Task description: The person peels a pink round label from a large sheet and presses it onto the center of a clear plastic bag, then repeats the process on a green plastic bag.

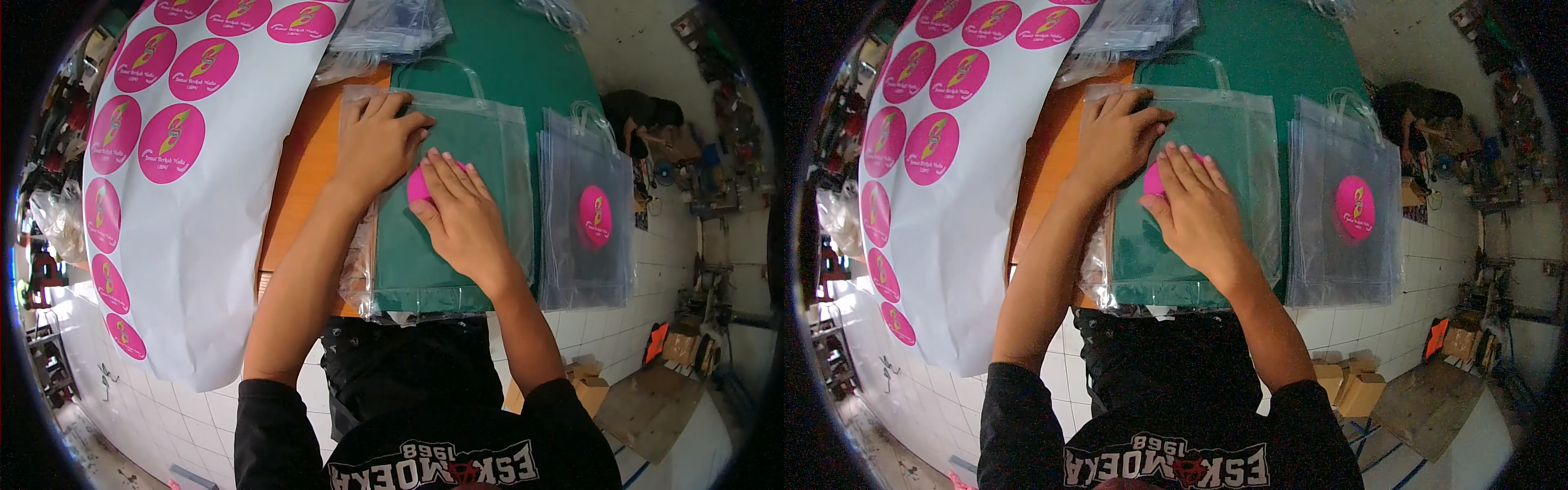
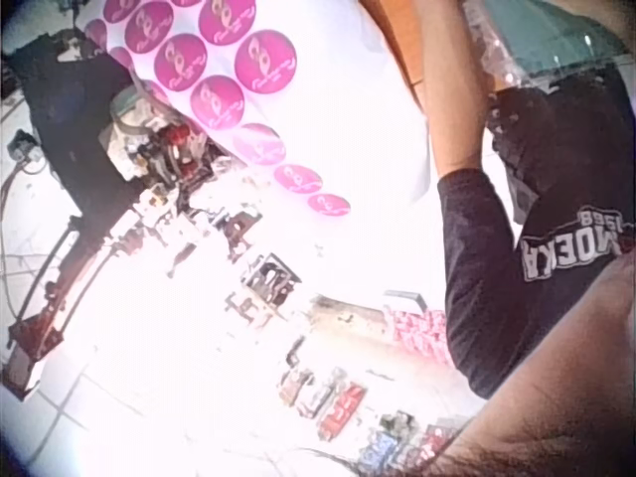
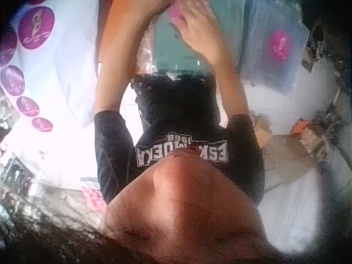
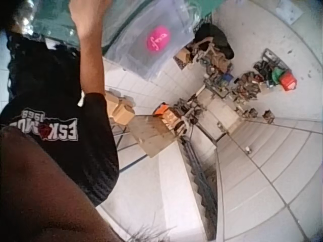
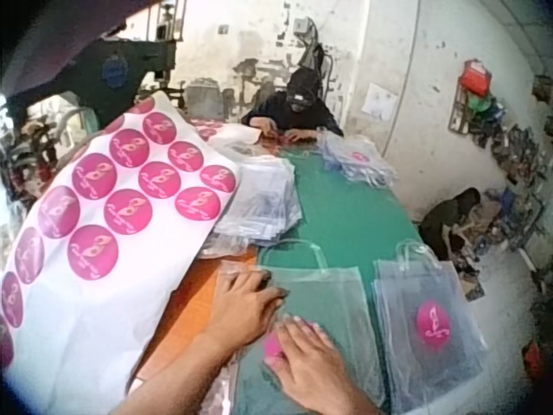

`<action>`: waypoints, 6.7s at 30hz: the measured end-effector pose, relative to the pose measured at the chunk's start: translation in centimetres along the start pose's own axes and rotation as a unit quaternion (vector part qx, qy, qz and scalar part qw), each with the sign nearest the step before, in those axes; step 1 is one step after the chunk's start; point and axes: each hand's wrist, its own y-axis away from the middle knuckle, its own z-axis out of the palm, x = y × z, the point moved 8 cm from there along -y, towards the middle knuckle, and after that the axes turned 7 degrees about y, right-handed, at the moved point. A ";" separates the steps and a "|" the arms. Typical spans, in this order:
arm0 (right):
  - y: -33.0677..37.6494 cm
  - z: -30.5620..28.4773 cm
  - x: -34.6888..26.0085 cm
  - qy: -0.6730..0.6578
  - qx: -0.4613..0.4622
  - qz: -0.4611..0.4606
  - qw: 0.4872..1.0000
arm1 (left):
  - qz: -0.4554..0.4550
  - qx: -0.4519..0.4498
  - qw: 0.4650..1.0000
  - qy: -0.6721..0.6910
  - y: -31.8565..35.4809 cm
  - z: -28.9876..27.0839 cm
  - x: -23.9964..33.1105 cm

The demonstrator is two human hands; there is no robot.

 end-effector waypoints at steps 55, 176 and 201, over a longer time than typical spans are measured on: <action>3.6 -1.4 1.4 0.028 -0.024 0.079 0.996 | -0.003 0.008 1.000 0.005 -0.2 0.0 0.1; 13.2 -2.9 -5.9 -0.454 0.133 -0.011 0.881 | -0.124 0.073 0.945 0.294 -0.7 -0.7 -3.0; 23.0 1.5 4.3 -0.622 -0.116 0.274 0.724 | -0.085 -0.052 0.994 0.053 19.7 -8.4 10.5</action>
